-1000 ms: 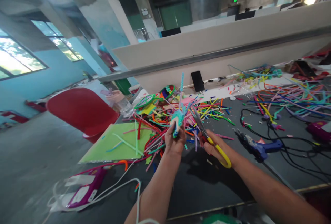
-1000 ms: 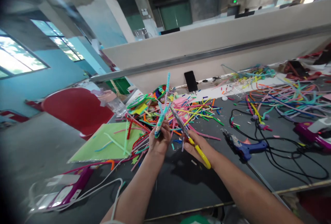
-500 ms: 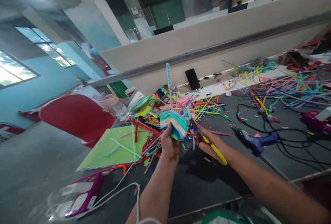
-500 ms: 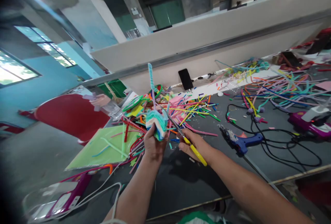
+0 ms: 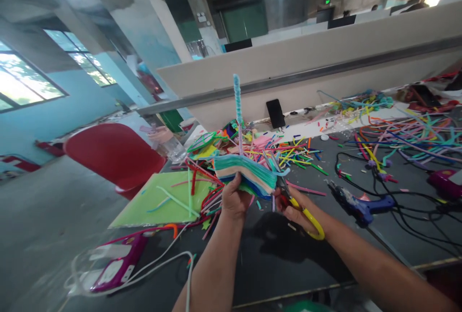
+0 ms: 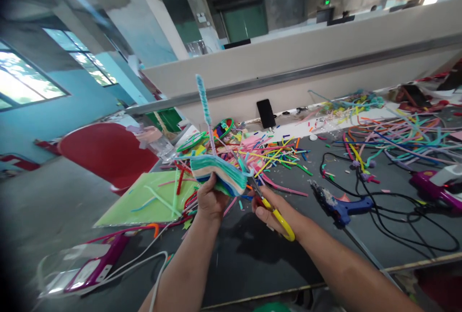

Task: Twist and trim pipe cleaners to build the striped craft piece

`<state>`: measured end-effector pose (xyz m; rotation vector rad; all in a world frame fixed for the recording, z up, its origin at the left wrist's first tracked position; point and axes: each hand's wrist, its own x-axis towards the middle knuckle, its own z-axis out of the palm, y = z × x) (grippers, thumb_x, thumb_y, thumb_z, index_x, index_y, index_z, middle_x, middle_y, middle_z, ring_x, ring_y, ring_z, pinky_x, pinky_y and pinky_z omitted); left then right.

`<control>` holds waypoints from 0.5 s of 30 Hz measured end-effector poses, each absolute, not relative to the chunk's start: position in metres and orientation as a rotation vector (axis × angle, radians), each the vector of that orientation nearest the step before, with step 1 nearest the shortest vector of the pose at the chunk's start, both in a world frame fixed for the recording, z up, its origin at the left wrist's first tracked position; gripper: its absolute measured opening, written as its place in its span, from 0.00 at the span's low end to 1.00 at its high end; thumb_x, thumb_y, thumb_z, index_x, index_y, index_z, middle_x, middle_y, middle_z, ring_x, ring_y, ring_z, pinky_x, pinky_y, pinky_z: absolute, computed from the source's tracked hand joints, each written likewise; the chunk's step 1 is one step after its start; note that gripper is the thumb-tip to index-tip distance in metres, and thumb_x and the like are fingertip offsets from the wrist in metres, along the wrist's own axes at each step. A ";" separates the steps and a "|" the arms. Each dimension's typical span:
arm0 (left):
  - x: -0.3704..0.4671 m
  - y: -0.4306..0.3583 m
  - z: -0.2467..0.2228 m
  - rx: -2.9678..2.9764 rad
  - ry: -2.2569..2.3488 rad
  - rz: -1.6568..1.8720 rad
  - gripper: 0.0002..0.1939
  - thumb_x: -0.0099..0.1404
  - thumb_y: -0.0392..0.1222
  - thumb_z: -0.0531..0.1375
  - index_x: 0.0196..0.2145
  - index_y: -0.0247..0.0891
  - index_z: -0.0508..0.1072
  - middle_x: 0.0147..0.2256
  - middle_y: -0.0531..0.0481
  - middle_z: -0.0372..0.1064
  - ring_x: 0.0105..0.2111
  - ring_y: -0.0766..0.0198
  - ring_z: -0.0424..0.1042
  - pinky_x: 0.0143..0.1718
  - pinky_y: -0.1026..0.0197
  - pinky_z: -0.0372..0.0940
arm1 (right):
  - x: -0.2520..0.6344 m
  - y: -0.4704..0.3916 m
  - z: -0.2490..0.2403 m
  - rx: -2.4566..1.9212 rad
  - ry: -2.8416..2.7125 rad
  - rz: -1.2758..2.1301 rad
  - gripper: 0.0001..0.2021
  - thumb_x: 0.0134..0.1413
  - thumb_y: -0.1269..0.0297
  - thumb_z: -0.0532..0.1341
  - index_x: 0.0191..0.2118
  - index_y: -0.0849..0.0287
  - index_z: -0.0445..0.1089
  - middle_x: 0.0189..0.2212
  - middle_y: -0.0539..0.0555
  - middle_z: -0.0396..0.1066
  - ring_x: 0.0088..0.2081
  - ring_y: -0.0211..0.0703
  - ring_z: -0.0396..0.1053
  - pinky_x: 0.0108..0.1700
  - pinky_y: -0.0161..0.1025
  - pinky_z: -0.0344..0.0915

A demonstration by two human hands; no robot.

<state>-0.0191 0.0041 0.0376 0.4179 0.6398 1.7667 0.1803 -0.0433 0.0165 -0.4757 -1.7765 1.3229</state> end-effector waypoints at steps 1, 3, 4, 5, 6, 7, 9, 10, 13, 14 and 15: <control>-0.018 0.004 0.037 0.408 0.631 1.759 0.08 0.51 0.34 0.66 0.32 0.38 0.77 0.32 0.50 0.77 0.35 0.58 0.76 0.43 0.57 0.69 | 0.180 -0.044 0.016 -0.470 -1.771 1.325 0.25 0.58 0.45 0.52 0.53 0.57 0.56 0.34 0.53 0.61 0.32 0.37 0.58 0.31 0.34 0.57; -0.017 0.005 0.037 0.394 0.622 1.752 0.08 0.51 0.34 0.66 0.32 0.38 0.77 0.32 0.51 0.77 0.36 0.58 0.76 0.44 0.56 0.69 | 0.179 -0.044 0.016 -0.473 -1.758 1.314 0.24 0.58 0.45 0.52 0.53 0.57 0.57 0.34 0.54 0.62 0.32 0.38 0.58 0.32 0.35 0.58; -0.017 0.005 0.037 0.391 0.620 1.749 0.08 0.51 0.33 0.65 0.32 0.38 0.77 0.32 0.51 0.77 0.37 0.58 0.76 0.45 0.56 0.69 | 0.179 -0.044 0.016 -0.479 -1.750 1.309 0.24 0.58 0.45 0.52 0.52 0.57 0.58 0.34 0.54 0.62 0.32 0.38 0.58 0.32 0.35 0.58; -0.017 0.006 0.037 0.389 0.618 1.749 0.07 0.52 0.33 0.65 0.32 0.38 0.77 0.32 0.51 0.77 0.37 0.58 0.76 0.46 0.56 0.68 | 0.179 -0.044 0.016 -0.486 -1.742 1.309 0.24 0.57 0.45 0.53 0.52 0.57 0.58 0.34 0.54 0.62 0.33 0.38 0.58 0.32 0.35 0.58; -0.016 0.006 0.037 0.387 0.617 1.751 0.07 0.52 0.33 0.65 0.32 0.38 0.77 0.32 0.51 0.77 0.38 0.58 0.76 0.47 0.55 0.68 | 0.179 -0.045 0.016 -0.492 -1.733 1.315 0.24 0.57 0.45 0.53 0.52 0.56 0.58 0.34 0.54 0.62 0.33 0.38 0.58 0.32 0.35 0.58; -0.016 0.007 0.037 0.382 0.617 1.754 0.07 0.53 0.33 0.65 0.32 0.38 0.77 0.32 0.51 0.77 0.38 0.58 0.76 0.47 0.55 0.67 | 0.179 -0.045 0.017 -0.496 -1.726 1.324 0.24 0.57 0.45 0.53 0.51 0.57 0.58 0.34 0.54 0.61 0.32 0.38 0.58 0.31 0.35 0.58; -0.015 0.007 0.038 0.365 0.616 1.765 0.07 0.53 0.32 0.64 0.32 0.39 0.77 0.32 0.51 0.77 0.38 0.58 0.76 0.48 0.54 0.67 | 0.178 -0.045 0.019 -0.500 -1.714 1.345 0.23 0.57 0.45 0.53 0.50 0.57 0.58 0.33 0.54 0.61 0.31 0.37 0.57 0.29 0.34 0.57; -0.015 0.007 0.038 0.351 0.617 1.772 0.07 0.53 0.32 0.64 0.33 0.39 0.77 0.32 0.51 0.77 0.38 0.58 0.76 0.48 0.54 0.67 | 0.178 -0.046 0.020 -0.503 -1.711 1.349 0.23 0.57 0.45 0.53 0.49 0.57 0.58 0.33 0.54 0.61 0.31 0.37 0.57 0.28 0.33 0.56; -0.014 0.007 0.038 0.316 0.612 1.782 0.08 0.54 0.31 0.64 0.33 0.38 0.77 0.32 0.51 0.77 0.37 0.59 0.76 0.47 0.55 0.68 | 0.178 -0.046 0.020 -0.515 -1.702 1.346 0.22 0.57 0.45 0.53 0.47 0.58 0.59 0.32 0.52 0.60 0.29 0.35 0.56 0.27 0.33 0.55; -0.013 0.007 0.038 0.311 0.606 1.781 0.09 0.54 0.31 0.64 0.33 0.38 0.77 0.32 0.51 0.77 0.36 0.60 0.76 0.46 0.55 0.68 | 0.178 -0.045 0.020 -0.521 -1.695 1.348 0.21 0.57 0.45 0.53 0.47 0.58 0.59 0.31 0.52 0.60 0.28 0.35 0.55 0.27 0.32 0.55; -0.013 0.007 0.038 0.311 0.599 1.779 0.09 0.53 0.30 0.64 0.34 0.38 0.77 0.32 0.51 0.77 0.36 0.60 0.76 0.46 0.56 0.69 | 0.178 -0.045 0.019 -0.526 -1.685 1.354 0.21 0.57 0.45 0.53 0.46 0.58 0.60 0.31 0.52 0.60 0.28 0.34 0.55 0.26 0.32 0.54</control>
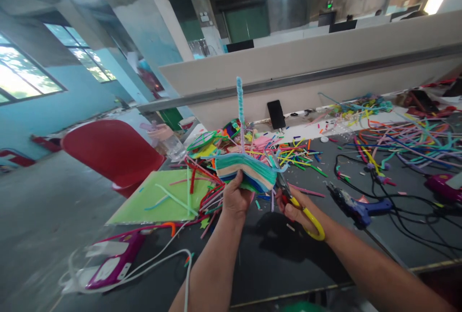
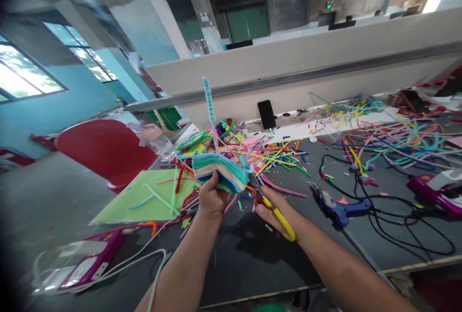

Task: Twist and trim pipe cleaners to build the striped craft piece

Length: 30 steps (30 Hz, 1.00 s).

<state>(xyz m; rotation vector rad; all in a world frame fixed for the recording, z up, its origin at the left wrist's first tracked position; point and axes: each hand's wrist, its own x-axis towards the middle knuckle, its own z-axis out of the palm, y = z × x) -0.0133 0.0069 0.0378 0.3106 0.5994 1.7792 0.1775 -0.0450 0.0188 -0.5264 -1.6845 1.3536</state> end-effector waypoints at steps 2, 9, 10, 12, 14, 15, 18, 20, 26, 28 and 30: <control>-0.013 0.007 0.037 0.318 0.588 1.778 0.09 0.53 0.30 0.64 0.34 0.38 0.77 0.32 0.51 0.77 0.36 0.60 0.76 0.46 0.55 0.69 | 0.177 -0.044 0.017 -0.541 -1.656 1.378 0.21 0.57 0.45 0.54 0.45 0.59 0.60 0.31 0.51 0.60 0.27 0.33 0.54 0.26 0.31 0.54; -0.014 0.009 0.033 0.353 0.611 1.772 0.11 0.54 0.32 0.64 0.37 0.39 0.77 0.36 0.50 0.77 0.39 0.58 0.76 0.48 0.55 0.67 | 0.172 -0.049 0.014 -0.506 -1.531 1.525 0.23 0.55 0.43 0.55 0.45 0.58 0.59 0.28 0.49 0.60 0.21 0.30 0.53 0.22 0.31 0.52; -0.014 0.009 0.033 0.355 0.607 1.768 0.11 0.54 0.32 0.64 0.37 0.39 0.77 0.36 0.50 0.77 0.39 0.58 0.76 0.48 0.54 0.67 | 0.172 -0.050 0.015 -0.479 -1.520 1.547 0.22 0.55 0.44 0.55 0.45 0.58 0.58 0.27 0.48 0.60 0.20 0.29 0.53 0.21 0.31 0.52; -0.014 0.009 0.033 0.361 0.598 1.760 0.11 0.54 0.32 0.64 0.37 0.39 0.77 0.36 0.50 0.77 0.39 0.57 0.76 0.48 0.54 0.67 | 0.171 -0.052 0.017 -0.437 -1.513 1.580 0.22 0.56 0.44 0.55 0.46 0.58 0.57 0.28 0.49 0.61 0.20 0.29 0.54 0.21 0.31 0.53; -0.015 0.010 0.033 0.370 0.595 1.758 0.10 0.54 0.32 0.65 0.36 0.40 0.77 0.36 0.51 0.77 0.40 0.57 0.75 0.48 0.53 0.67 | 0.170 -0.052 0.019 -0.430 -1.509 1.600 0.23 0.56 0.44 0.55 0.47 0.58 0.57 0.29 0.50 0.61 0.21 0.30 0.55 0.22 0.31 0.54; -0.015 0.010 0.032 0.373 0.599 1.758 0.10 0.54 0.33 0.65 0.36 0.40 0.77 0.36 0.51 0.77 0.41 0.57 0.75 0.49 0.53 0.67 | 0.170 -0.052 0.019 -0.435 -1.506 1.608 0.23 0.55 0.44 0.55 0.47 0.58 0.57 0.30 0.50 0.62 0.21 0.30 0.55 0.22 0.31 0.54; -0.016 0.011 0.031 0.379 0.612 1.768 0.11 0.54 0.33 0.65 0.37 0.39 0.76 0.36 0.51 0.77 0.41 0.57 0.75 0.49 0.54 0.67 | 0.171 -0.051 0.020 -0.460 -1.506 1.614 0.24 0.55 0.43 0.55 0.47 0.58 0.56 0.31 0.51 0.62 0.22 0.30 0.56 0.22 0.31 0.55; -0.017 0.012 0.029 0.385 0.610 1.771 0.13 0.54 0.32 0.64 0.38 0.40 0.76 0.36 0.51 0.77 0.41 0.57 0.75 0.49 0.55 0.67 | 0.171 -0.050 0.019 -0.471 -1.517 1.598 0.24 0.55 0.43 0.55 0.47 0.58 0.57 0.32 0.51 0.62 0.22 0.30 0.56 0.22 0.31 0.55; -0.018 0.014 0.024 0.399 0.599 1.743 0.15 0.54 0.32 0.64 0.41 0.40 0.76 0.37 0.50 0.77 0.41 0.58 0.76 0.47 0.57 0.68 | 0.171 -0.051 0.019 -0.489 -1.491 1.590 0.23 0.55 0.44 0.55 0.47 0.57 0.56 0.32 0.51 0.62 0.23 0.30 0.55 0.22 0.30 0.54; -0.017 0.014 0.024 0.395 0.606 1.737 0.15 0.54 0.32 0.64 0.41 0.40 0.76 0.37 0.50 0.77 0.41 0.57 0.75 0.48 0.57 0.68 | 0.171 -0.051 0.020 -0.489 -1.484 1.589 0.23 0.55 0.44 0.56 0.47 0.57 0.57 0.31 0.51 0.62 0.22 0.30 0.55 0.22 0.31 0.54; -0.017 0.014 0.025 0.404 0.606 1.739 0.15 0.54 0.33 0.64 0.42 0.40 0.76 0.38 0.49 0.77 0.42 0.57 0.75 0.50 0.55 0.67 | 0.171 -0.051 0.021 -0.500 -1.478 1.575 0.22 0.55 0.44 0.56 0.46 0.57 0.57 0.30 0.50 0.61 0.22 0.30 0.55 0.22 0.31 0.55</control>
